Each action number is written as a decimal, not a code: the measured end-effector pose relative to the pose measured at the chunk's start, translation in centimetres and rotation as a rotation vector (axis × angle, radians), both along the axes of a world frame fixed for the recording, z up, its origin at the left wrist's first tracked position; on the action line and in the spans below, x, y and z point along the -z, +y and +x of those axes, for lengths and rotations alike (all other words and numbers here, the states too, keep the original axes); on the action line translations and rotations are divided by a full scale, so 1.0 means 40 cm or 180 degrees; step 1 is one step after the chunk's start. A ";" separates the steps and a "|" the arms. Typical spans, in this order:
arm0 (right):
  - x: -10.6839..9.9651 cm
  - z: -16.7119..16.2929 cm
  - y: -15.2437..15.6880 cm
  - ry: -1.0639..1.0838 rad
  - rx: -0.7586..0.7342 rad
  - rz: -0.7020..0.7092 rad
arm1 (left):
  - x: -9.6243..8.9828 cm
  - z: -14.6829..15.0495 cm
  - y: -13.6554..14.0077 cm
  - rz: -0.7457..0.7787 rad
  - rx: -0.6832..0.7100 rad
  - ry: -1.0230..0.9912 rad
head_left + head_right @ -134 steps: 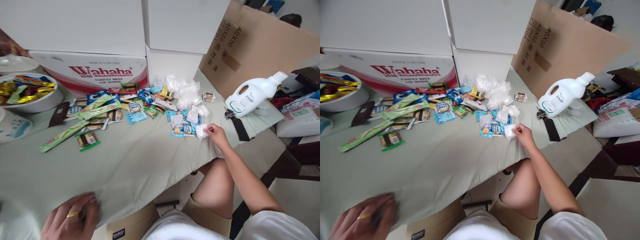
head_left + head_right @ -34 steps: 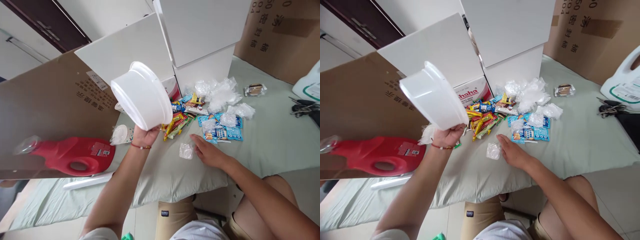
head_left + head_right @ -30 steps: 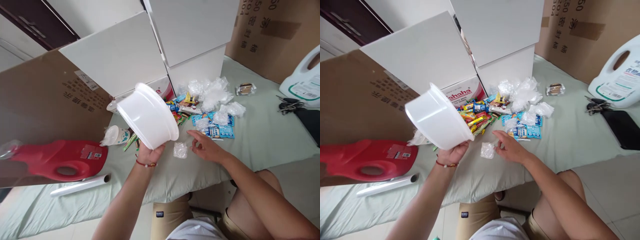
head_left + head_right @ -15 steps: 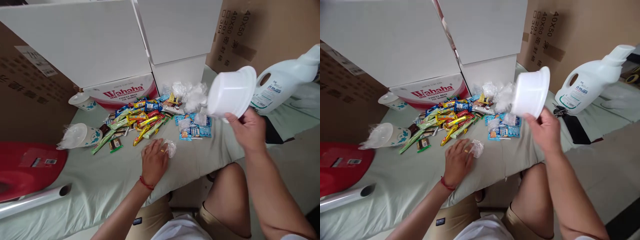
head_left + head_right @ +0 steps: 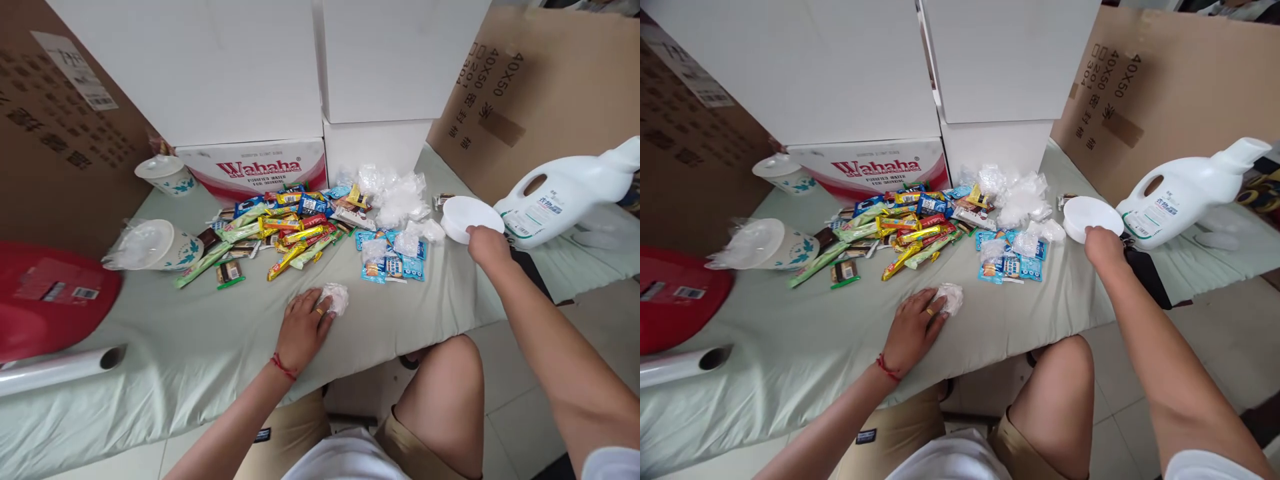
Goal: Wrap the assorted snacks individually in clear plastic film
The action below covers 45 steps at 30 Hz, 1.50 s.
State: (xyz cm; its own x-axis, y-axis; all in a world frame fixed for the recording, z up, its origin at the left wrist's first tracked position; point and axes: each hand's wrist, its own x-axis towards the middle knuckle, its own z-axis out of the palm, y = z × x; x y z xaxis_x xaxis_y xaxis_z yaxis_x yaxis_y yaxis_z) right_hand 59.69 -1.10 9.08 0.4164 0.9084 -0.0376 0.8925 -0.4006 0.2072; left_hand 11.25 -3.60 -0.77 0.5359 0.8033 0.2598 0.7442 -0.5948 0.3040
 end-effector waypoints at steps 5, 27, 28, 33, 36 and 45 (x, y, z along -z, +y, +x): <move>-0.010 -0.104 0.026 0.0737 -0.0285 0.1545 | -0.012 0.005 0.022 -0.0590 -0.0151 -0.0717; 0.172 -0.700 -0.061 0.3160 -0.1672 0.2192 | -0.047 0.099 0.129 -0.3116 0.0310 -0.3703; 0.174 -0.706 -0.067 0.3261 -0.1819 0.2095 | -0.050 0.101 0.129 -0.3222 0.0335 -0.3767; 0.177 -0.703 -0.067 0.3616 -0.2091 0.1965 | -0.047 0.093 0.140 -0.3312 0.0112 -0.3978; 0.171 -0.698 -0.065 0.3920 -0.1825 0.1976 | -0.041 0.094 0.140 -0.3205 -0.0015 -0.4015; 0.156 -0.695 -0.061 0.4259 -0.1407 0.2001 | -0.056 0.092 0.125 -0.3192 0.0503 -0.3722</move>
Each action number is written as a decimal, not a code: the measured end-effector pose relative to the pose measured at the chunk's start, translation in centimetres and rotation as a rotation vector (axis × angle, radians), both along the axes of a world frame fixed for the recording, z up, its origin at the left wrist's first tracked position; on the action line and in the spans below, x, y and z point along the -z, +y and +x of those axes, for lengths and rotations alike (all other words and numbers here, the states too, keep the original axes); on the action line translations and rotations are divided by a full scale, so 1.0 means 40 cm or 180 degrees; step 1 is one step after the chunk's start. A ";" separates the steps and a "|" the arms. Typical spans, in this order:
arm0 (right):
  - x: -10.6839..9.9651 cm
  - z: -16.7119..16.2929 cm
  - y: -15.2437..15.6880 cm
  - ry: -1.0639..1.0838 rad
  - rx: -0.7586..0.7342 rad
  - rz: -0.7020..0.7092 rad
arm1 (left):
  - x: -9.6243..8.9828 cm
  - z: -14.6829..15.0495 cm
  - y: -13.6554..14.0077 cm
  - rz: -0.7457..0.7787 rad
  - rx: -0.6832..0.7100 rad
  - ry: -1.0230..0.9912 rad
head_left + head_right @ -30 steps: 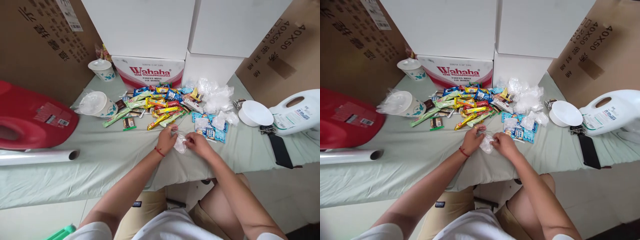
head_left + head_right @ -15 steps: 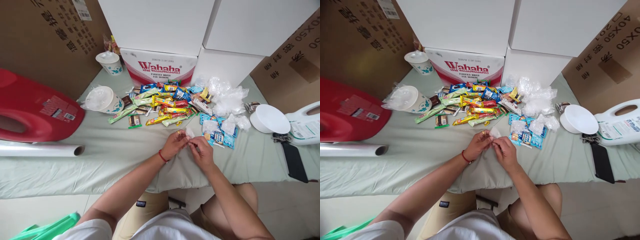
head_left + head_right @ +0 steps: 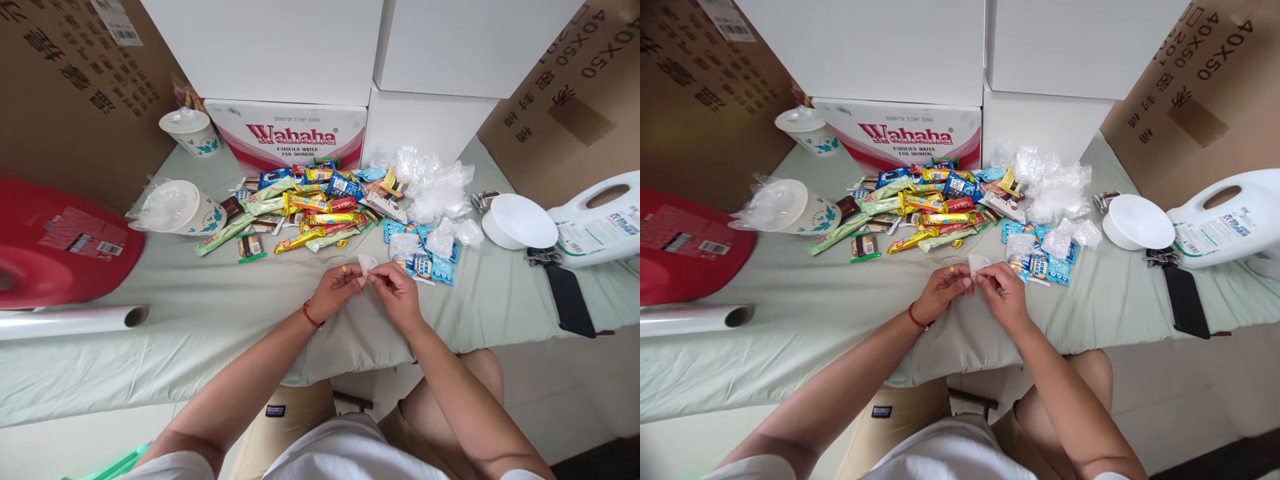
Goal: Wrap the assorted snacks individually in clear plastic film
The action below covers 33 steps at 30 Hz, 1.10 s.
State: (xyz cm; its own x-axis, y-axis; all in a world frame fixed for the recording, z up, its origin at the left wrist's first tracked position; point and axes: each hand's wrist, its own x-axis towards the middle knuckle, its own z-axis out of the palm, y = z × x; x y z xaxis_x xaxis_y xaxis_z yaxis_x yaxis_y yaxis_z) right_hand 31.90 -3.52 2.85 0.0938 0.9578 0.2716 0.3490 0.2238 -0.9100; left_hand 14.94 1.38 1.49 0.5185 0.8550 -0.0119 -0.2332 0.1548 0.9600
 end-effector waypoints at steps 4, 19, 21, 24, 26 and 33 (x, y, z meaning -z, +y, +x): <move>0.000 0.006 0.002 0.0159 0.0097 -0.0161 | 0.002 -0.002 0.003 0.0014 -0.0058 0.0079; -0.054 0.110 0.033 0.2041 0.0222 -0.1074 | -0.024 -0.052 0.048 -0.0648 -0.0416 -0.0708; -0.061 0.114 0.032 0.2117 0.0126 -0.1255 | -0.020 -0.050 0.053 -0.0817 -0.0447 -0.0687; -0.056 0.105 0.031 0.2220 0.0101 -0.1399 | 0.000 -0.039 0.055 -0.0937 -0.0626 -0.0510; -0.050 0.095 0.031 0.2300 0.0142 -0.1403 | 0.014 -0.032 0.047 -0.0562 -0.0900 -0.0181; -0.047 0.068 0.027 0.2371 0.0300 -0.1208 | 0.006 -0.026 -0.029 0.2786 -0.1681 0.1470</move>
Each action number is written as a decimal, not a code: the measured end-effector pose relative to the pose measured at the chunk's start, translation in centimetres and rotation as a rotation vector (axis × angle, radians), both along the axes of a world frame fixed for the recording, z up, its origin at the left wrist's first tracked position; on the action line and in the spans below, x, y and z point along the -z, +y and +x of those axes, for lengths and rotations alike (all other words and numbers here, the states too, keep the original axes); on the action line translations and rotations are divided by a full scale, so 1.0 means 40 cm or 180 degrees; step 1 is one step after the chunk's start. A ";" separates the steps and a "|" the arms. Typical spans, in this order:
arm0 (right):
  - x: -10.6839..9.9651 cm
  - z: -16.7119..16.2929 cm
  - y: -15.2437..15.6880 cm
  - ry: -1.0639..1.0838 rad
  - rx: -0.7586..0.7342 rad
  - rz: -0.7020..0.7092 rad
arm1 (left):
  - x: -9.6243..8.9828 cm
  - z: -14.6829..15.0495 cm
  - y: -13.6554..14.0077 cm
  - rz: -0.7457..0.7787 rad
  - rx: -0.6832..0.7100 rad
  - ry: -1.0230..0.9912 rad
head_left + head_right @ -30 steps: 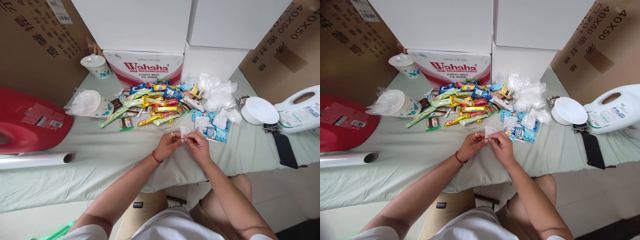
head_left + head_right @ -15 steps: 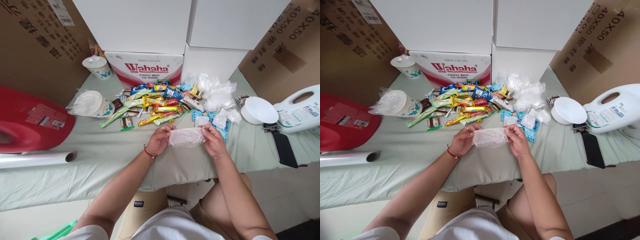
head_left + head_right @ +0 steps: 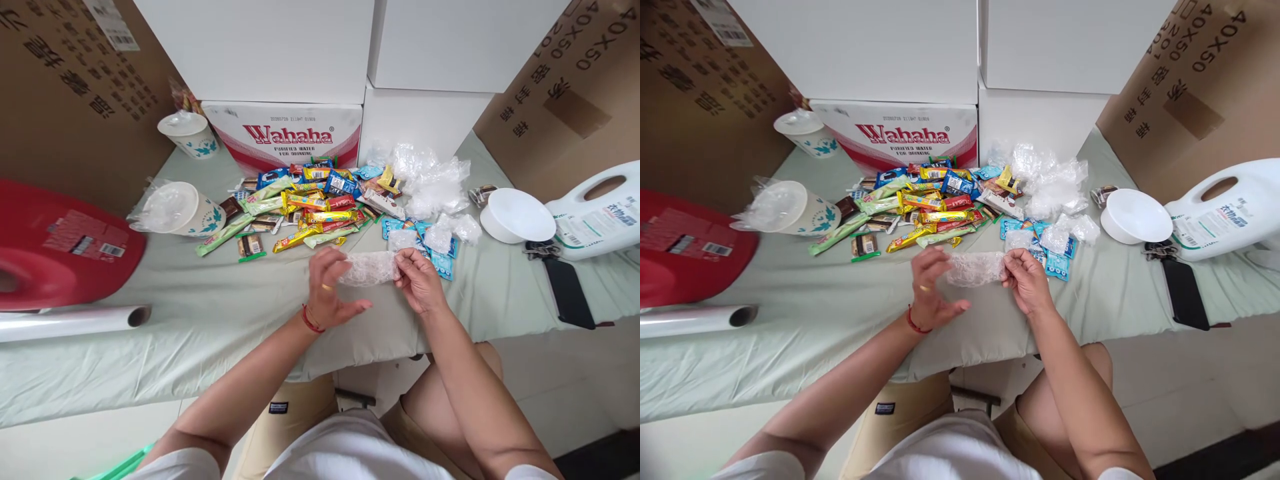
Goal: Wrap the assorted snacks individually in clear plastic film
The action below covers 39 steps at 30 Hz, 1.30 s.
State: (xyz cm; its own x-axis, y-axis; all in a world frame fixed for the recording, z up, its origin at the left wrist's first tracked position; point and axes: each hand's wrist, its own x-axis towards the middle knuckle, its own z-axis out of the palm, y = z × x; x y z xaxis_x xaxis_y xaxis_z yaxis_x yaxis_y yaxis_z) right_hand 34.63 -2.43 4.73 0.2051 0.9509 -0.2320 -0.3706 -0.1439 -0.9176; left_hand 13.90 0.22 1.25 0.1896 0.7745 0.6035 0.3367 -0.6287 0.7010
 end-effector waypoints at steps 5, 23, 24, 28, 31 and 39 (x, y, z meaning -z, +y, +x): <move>-0.007 -0.011 -0.006 0.0149 -0.0089 -0.0154 | -0.022 0.005 0.001 -0.0532 0.0510 0.0355; 0.036 -0.042 -0.039 -0.3249 0.0673 0.1361 | 0.000 0.031 0.019 -0.2414 0.0185 -0.2082; 0.041 -0.055 -0.042 -0.3460 0.0590 0.1415 | 0.001 0.033 0.016 -0.2403 0.0196 -0.2068; 0.059 -0.076 -0.030 -0.3325 0.0226 0.1170 | 0.004 0.034 0.014 -0.2339 0.0225 -0.1921; 0.049 -0.041 -0.015 -0.2368 0.0054 0.0961 | 0.001 0.021 0.039 -0.2402 0.0005 -0.2262; -0.039 0.100 -0.005 -0.0201 -0.0603 0.0138 | -0.023 -0.045 0.125 -0.2612 -0.0192 -0.2902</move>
